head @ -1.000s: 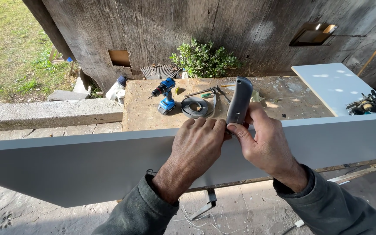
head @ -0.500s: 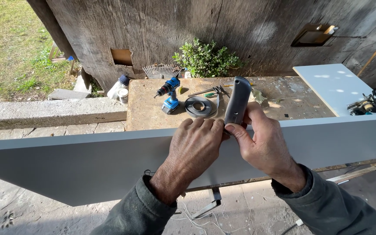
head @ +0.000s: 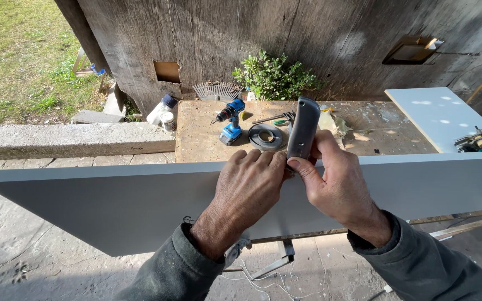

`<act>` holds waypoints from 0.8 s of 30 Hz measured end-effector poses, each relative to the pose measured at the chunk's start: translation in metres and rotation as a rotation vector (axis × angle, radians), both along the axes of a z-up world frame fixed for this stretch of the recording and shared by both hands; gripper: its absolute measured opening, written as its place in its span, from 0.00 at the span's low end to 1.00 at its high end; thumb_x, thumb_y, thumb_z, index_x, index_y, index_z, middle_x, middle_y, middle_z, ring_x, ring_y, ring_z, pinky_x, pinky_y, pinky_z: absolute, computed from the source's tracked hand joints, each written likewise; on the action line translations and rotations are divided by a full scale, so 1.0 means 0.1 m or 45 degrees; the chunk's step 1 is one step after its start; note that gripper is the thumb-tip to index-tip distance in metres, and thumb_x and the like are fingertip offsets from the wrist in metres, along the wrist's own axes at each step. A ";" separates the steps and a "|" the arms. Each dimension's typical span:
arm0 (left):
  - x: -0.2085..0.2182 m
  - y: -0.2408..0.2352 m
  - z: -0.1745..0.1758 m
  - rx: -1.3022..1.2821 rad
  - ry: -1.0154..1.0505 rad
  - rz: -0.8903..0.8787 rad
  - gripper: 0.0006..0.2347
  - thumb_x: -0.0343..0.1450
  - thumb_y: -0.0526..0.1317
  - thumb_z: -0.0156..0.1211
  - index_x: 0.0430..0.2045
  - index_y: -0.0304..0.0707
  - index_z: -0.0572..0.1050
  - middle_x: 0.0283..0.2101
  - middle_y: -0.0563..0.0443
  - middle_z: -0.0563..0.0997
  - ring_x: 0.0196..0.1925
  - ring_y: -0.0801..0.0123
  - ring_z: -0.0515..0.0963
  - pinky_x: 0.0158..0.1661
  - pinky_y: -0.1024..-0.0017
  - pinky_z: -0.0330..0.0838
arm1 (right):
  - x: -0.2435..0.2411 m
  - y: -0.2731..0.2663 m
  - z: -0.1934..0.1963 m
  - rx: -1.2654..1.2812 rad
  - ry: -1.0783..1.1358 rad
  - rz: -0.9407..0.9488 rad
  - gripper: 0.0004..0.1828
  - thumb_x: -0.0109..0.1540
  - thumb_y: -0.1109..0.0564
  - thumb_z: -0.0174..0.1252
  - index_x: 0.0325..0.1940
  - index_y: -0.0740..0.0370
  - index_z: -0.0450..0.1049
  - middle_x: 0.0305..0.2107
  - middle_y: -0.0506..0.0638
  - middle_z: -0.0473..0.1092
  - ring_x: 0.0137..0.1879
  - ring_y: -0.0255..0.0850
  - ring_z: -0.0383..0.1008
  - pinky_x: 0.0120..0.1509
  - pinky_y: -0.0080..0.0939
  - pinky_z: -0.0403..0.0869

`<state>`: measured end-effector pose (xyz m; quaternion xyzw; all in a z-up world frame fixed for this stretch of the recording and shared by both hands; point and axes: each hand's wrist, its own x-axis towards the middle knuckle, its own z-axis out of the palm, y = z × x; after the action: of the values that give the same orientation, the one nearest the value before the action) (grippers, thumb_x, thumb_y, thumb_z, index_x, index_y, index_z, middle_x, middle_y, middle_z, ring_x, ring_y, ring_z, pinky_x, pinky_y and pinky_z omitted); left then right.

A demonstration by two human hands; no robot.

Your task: The person uses a utility knife to trim a white edge strip along the side of a large white board. After trimming, they use a sanding block to smooth the same edge. The person flips the board over to work on the opposite side, repeating the trimming and sanding process.

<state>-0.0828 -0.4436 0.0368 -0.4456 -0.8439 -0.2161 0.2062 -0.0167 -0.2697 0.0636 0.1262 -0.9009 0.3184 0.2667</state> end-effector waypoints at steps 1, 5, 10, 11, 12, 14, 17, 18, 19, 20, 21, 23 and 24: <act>-0.01 -0.03 0.00 0.001 0.002 -0.001 0.08 0.72 0.39 0.56 0.40 0.34 0.75 0.35 0.45 0.83 0.39 0.57 0.82 0.40 0.58 0.72 | -0.01 -0.05 0.02 0.001 0.002 -0.001 0.19 0.65 0.60 0.62 0.56 0.68 0.65 0.36 0.56 0.78 0.46 0.43 0.84 0.46 0.42 0.82; -0.03 -0.22 0.02 0.048 0.042 0.002 0.09 0.71 0.39 0.57 0.40 0.33 0.75 0.35 0.44 0.83 0.38 0.57 0.82 0.38 0.58 0.72 | -0.03 -0.27 0.08 -0.035 -0.032 -0.021 0.19 0.64 0.60 0.62 0.56 0.67 0.66 0.34 0.55 0.78 0.42 0.43 0.84 0.43 0.42 0.81; -0.07 -0.52 0.06 0.027 0.024 0.024 0.08 0.71 0.39 0.58 0.39 0.34 0.75 0.34 0.45 0.83 0.38 0.56 0.82 0.40 0.57 0.72 | -0.11 -0.55 0.08 -0.042 -0.050 -0.026 0.15 0.65 0.59 0.62 0.52 0.66 0.68 0.32 0.53 0.78 0.38 0.41 0.84 0.40 0.42 0.81; -0.10 -0.58 0.05 -0.040 -0.032 0.055 0.08 0.73 0.39 0.57 0.40 0.35 0.75 0.34 0.45 0.83 0.38 0.58 0.83 0.40 0.58 0.72 | -0.14 -0.59 0.06 -0.023 -0.035 0.029 0.15 0.65 0.59 0.62 0.52 0.66 0.68 0.32 0.53 0.77 0.38 0.41 0.84 0.40 0.41 0.81; -0.12 -0.62 0.05 -0.107 -0.089 0.086 0.08 0.74 0.39 0.56 0.41 0.35 0.75 0.35 0.45 0.83 0.37 0.60 0.83 0.40 0.59 0.73 | -0.16 -0.63 0.05 -0.005 -0.021 0.083 0.14 0.66 0.58 0.61 0.51 0.66 0.68 0.32 0.53 0.77 0.38 0.41 0.84 0.39 0.40 0.82; -0.13 -0.87 0.08 -0.045 -0.045 0.080 0.08 0.72 0.42 0.58 0.39 0.37 0.75 0.35 0.46 0.83 0.37 0.57 0.83 0.40 0.57 0.72 | -0.19 -0.89 0.09 0.016 0.053 0.073 0.14 0.65 0.58 0.62 0.50 0.67 0.69 0.32 0.56 0.77 0.36 0.45 0.83 0.38 0.42 0.80; -0.17 -1.25 0.18 -0.021 -0.042 0.058 0.10 0.70 0.45 0.61 0.37 0.40 0.76 0.35 0.47 0.84 0.38 0.55 0.83 0.39 0.56 0.73 | -0.17 -1.13 0.12 0.004 0.133 0.094 0.14 0.66 0.59 0.63 0.50 0.67 0.69 0.32 0.58 0.76 0.35 0.50 0.81 0.37 0.45 0.77; -0.20 -1.40 0.21 -0.063 -0.089 0.076 0.10 0.70 0.46 0.62 0.37 0.41 0.76 0.35 0.48 0.84 0.39 0.55 0.84 0.39 0.57 0.74 | -0.17 -1.20 0.12 -0.034 0.132 0.158 0.14 0.67 0.59 0.63 0.51 0.67 0.68 0.31 0.58 0.75 0.35 0.52 0.80 0.38 0.47 0.76; -0.21 -1.48 0.25 -0.067 -0.081 0.054 0.10 0.70 0.46 0.62 0.37 0.41 0.76 0.35 0.48 0.84 0.39 0.55 0.84 0.39 0.57 0.74 | -0.08 -1.21 0.08 -0.036 0.140 0.136 0.14 0.67 0.59 0.63 0.51 0.67 0.68 0.31 0.58 0.75 0.35 0.52 0.80 0.38 0.47 0.76; -0.24 -1.57 0.28 -0.052 -0.071 0.078 0.11 0.69 0.47 0.62 0.37 0.41 0.77 0.35 0.47 0.85 0.38 0.54 0.84 0.39 0.57 0.75 | 0.01 -1.23 0.03 -0.029 0.225 0.161 0.14 0.66 0.60 0.63 0.51 0.67 0.68 0.32 0.57 0.74 0.36 0.52 0.79 0.39 0.49 0.74; -0.23 -1.69 0.29 -0.033 -0.069 0.123 0.13 0.68 0.49 0.63 0.37 0.41 0.79 0.35 0.47 0.85 0.38 0.54 0.84 0.38 0.57 0.75 | 0.09 -1.27 -0.02 -0.021 0.303 0.208 0.14 0.66 0.60 0.64 0.51 0.66 0.67 0.33 0.56 0.73 0.36 0.53 0.77 0.41 0.52 0.72; -0.22 -1.68 0.30 -0.004 -0.062 0.144 0.13 0.68 0.49 0.63 0.37 0.41 0.80 0.35 0.47 0.85 0.38 0.54 0.84 0.38 0.57 0.75 | 0.31 -1.14 -0.17 0.002 0.359 0.152 0.15 0.65 0.60 0.64 0.52 0.66 0.67 0.34 0.57 0.73 0.37 0.54 0.75 0.41 0.52 0.71; -0.20 -1.68 0.31 0.028 -0.056 0.165 0.13 0.67 0.49 0.63 0.37 0.40 0.81 0.36 0.47 0.86 0.38 0.53 0.84 0.38 0.58 0.76 | 0.41 -1.08 -0.24 0.026 0.414 0.095 0.16 0.63 0.60 0.64 0.52 0.66 0.67 0.36 0.57 0.73 0.38 0.54 0.74 0.41 0.52 0.71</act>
<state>-0.1032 -0.6121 0.0673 -0.3828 -0.8730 -0.2211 0.2059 0.0240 -0.3781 0.0392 0.2123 -0.8437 0.2942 0.3956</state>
